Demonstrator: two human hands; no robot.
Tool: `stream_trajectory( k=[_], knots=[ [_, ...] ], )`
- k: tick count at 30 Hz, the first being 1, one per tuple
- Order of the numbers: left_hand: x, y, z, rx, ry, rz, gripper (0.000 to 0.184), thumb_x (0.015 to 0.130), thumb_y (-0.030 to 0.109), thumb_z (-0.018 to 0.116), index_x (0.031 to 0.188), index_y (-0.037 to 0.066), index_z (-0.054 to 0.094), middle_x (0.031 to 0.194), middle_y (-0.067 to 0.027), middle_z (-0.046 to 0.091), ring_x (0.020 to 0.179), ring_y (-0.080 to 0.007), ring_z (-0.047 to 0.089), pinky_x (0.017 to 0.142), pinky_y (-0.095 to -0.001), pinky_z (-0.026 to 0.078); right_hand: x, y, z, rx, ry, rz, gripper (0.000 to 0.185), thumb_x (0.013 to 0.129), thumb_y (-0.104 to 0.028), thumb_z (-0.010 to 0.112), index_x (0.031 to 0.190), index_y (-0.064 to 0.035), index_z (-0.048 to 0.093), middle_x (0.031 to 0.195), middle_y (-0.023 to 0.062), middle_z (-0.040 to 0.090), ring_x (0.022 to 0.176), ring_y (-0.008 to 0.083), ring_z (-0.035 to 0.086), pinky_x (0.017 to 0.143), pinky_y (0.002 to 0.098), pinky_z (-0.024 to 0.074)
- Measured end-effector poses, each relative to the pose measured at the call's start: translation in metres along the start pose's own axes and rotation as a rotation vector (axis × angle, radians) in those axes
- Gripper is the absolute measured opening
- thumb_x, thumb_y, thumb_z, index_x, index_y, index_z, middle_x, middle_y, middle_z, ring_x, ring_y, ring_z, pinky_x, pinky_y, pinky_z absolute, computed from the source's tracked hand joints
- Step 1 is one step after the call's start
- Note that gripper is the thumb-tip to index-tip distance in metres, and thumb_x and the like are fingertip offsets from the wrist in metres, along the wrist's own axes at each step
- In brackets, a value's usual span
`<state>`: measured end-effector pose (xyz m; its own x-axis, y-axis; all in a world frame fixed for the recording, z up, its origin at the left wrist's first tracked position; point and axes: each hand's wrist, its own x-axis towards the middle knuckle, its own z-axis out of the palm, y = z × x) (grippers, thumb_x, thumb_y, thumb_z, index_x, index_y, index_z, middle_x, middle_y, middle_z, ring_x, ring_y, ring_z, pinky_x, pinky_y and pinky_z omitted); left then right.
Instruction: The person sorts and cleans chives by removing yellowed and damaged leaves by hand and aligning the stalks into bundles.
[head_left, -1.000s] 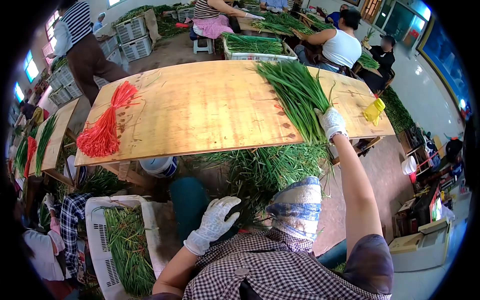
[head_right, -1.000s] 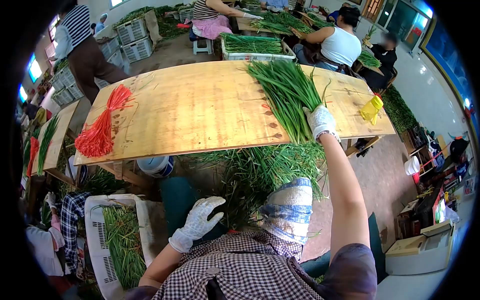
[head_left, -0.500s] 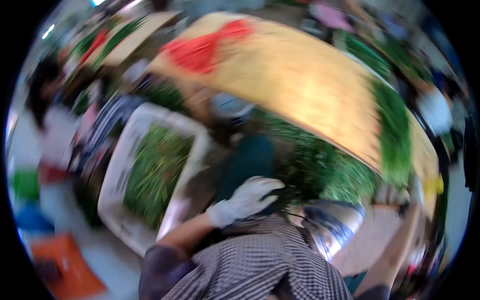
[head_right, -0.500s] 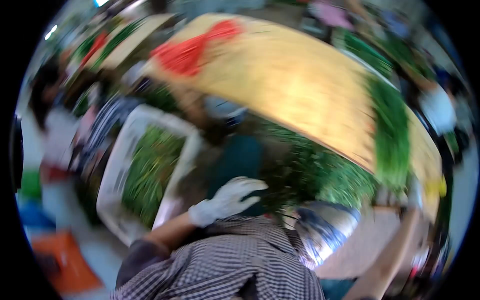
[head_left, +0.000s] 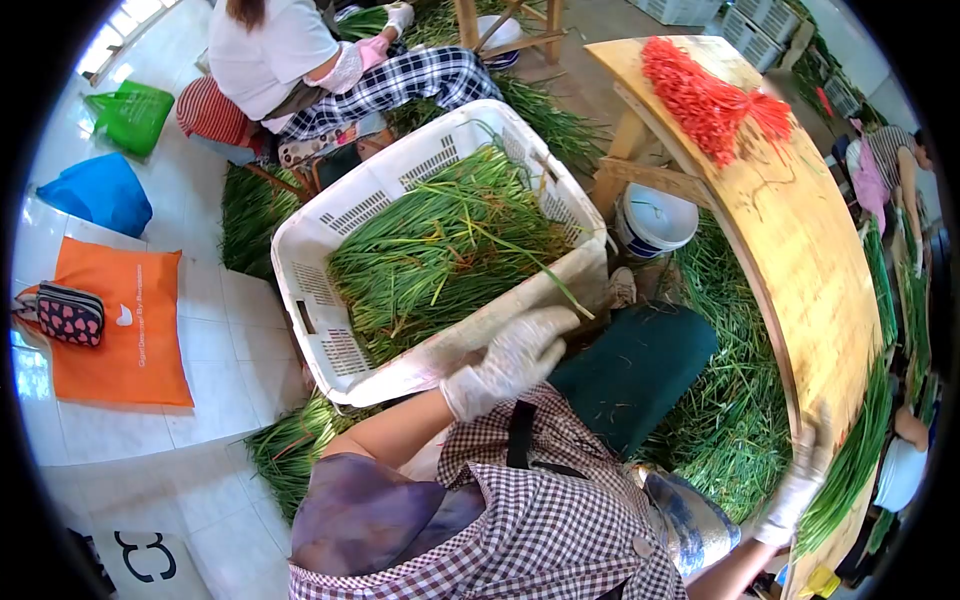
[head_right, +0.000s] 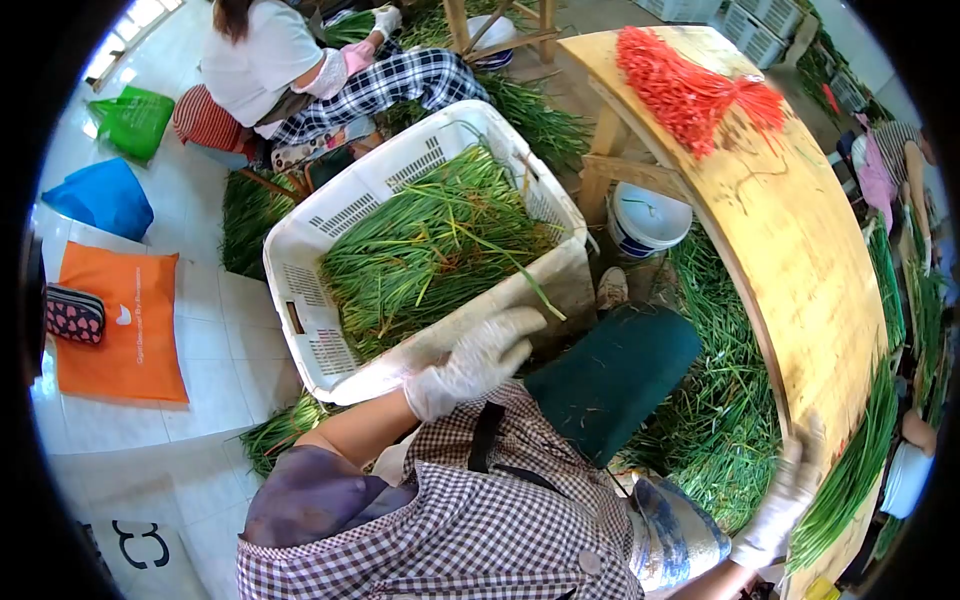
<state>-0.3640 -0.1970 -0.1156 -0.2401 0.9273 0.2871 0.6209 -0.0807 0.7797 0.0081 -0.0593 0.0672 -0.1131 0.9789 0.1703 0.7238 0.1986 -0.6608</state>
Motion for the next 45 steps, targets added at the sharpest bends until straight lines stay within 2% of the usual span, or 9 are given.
stream_trajectory(
  k=[3,9,17,23,28,31,35,39,45],
  knots=[
    [0.005,-0.090,-0.008,0.214,0.217,-0.127,0.051,0.077,0.005,0.063,0.126,0.007,0.051,0.122,-0.0158,0.056,0.114,-0.0338,0.053,0.098,-0.0389,0.043,-0.011,-0.041,0.107,0.316,-0.334,-0.055,0.043,0.085,-0.009,0.065,0.127,-0.0096,0.056,0.129,0.0096,0.054,0.103,0.0180,0.057,0.092,0.0338,0.0476],
    [0.072,-0.199,-0.015,0.666,-0.175,-0.574,0.103,0.069,0.018,0.076,0.149,0.014,0.012,0.152,-0.0128,0.021,0.135,-0.0342,0.030,0.107,-0.0475,0.032,-0.024,-0.089,0.171,0.053,-0.602,-0.228,0.047,0.086,-0.011,0.063,0.131,-0.0061,0.050,0.126,0.0154,0.054,0.096,0.0238,0.062,0.086,0.0340,0.0497],
    [0.166,-0.302,-0.036,0.832,-0.458,-0.579,0.119,0.063,0.019,0.082,0.151,0.026,0.002,0.156,-0.0107,0.014,0.139,-0.0381,0.023,0.106,-0.0560,0.030,-0.026,-0.074,0.153,0.166,-0.551,0.333,0.043,0.089,-0.012,0.061,0.129,-0.0016,0.052,0.119,0.0083,0.059,0.098,0.0156,0.058,0.087,0.0283,0.0470],
    [0.063,-0.349,-0.058,0.719,-0.377,-0.418,0.048,0.071,0.006,0.068,0.117,0.017,0.058,0.105,-0.0123,0.058,0.098,-0.0313,0.059,0.080,-0.0423,0.051,-0.019,-0.075,0.168,0.183,-0.559,0.362,0.042,0.091,-0.014,0.059,0.131,-0.0035,0.051,0.118,0.0110,0.056,0.101,0.0170,0.056,0.079,0.0287,0.0533],
    [-0.027,-0.348,-0.128,0.080,0.203,-0.532,0.022,0.074,0.008,0.071,0.094,0.011,0.064,0.098,-0.0035,0.067,0.088,-0.0187,0.062,0.079,-0.0317,0.050,-0.028,-0.079,0.175,0.236,-0.630,0.330,0.044,0.092,-0.017,0.059,0.131,0.0004,0.050,0.126,0.0090,0.056,0.104,0.0169,0.057,0.091,0.0281,0.0437],
    [-0.027,-0.311,-0.191,-0.522,0.462,-0.758,0.017,0.077,0.009,0.073,0.092,0.007,0.064,0.093,-0.0008,0.065,0.086,-0.0123,0.058,0.078,-0.0267,0.048,-0.030,-0.089,0.171,0.258,-0.638,0.343,0.042,0.092,-0.016,0.058,0.130,-0.0002,0.051,0.126,0.0083,0.056,0.104,0.0171,0.057,0.091,0.0286,0.0439],
    [-0.005,-0.257,-0.228,-0.428,0.457,-0.813,0.011,0.086,0.012,0.066,0.096,0.008,0.067,0.073,0.0028,0.062,0.062,-0.0064,0.056,0.055,-0.0225,0.046,-0.034,-0.086,0.168,0.274,-0.641,0.294,0.043,0.092,-0.020,0.059,0.130,-0.0009,0.052,0.124,0.0098,0.058,0.105,0.0181,0.057,0.091,0.0298,0.0446],
    [0.036,-0.134,-0.237,-0.799,0.702,-0.286,0.014,0.092,0.014,0.059,0.097,0.003,0.065,0.075,-0.0020,0.064,0.061,-0.0088,0.057,0.054,-0.0220,0.046,-0.038,-0.079,0.162,0.302,-0.665,0.165,0.053,0.089,-0.029,0.064,0.131,-0.0011,0.051,0.125,0.0113,0.057,0.106,0.0214,0.058,0.093,0.0328,0.0450],
    [0.065,0.042,-0.093,-0.409,-0.057,-0.276,0.024,0.082,0.026,0.070,0.099,0.009,0.065,0.091,-0.0060,0.064,0.089,-0.0188,0.062,0.075,-0.0332,0.052,-0.043,-0.111,0.184,0.948,-0.796,0.226,0.095,0.075,-0.044,0.074,0.147,-0.0063,0.025,0.146,0.0152,0.034,0.129,0.0277,0.040,0.106,0.0414,0.0338]
  ],
)
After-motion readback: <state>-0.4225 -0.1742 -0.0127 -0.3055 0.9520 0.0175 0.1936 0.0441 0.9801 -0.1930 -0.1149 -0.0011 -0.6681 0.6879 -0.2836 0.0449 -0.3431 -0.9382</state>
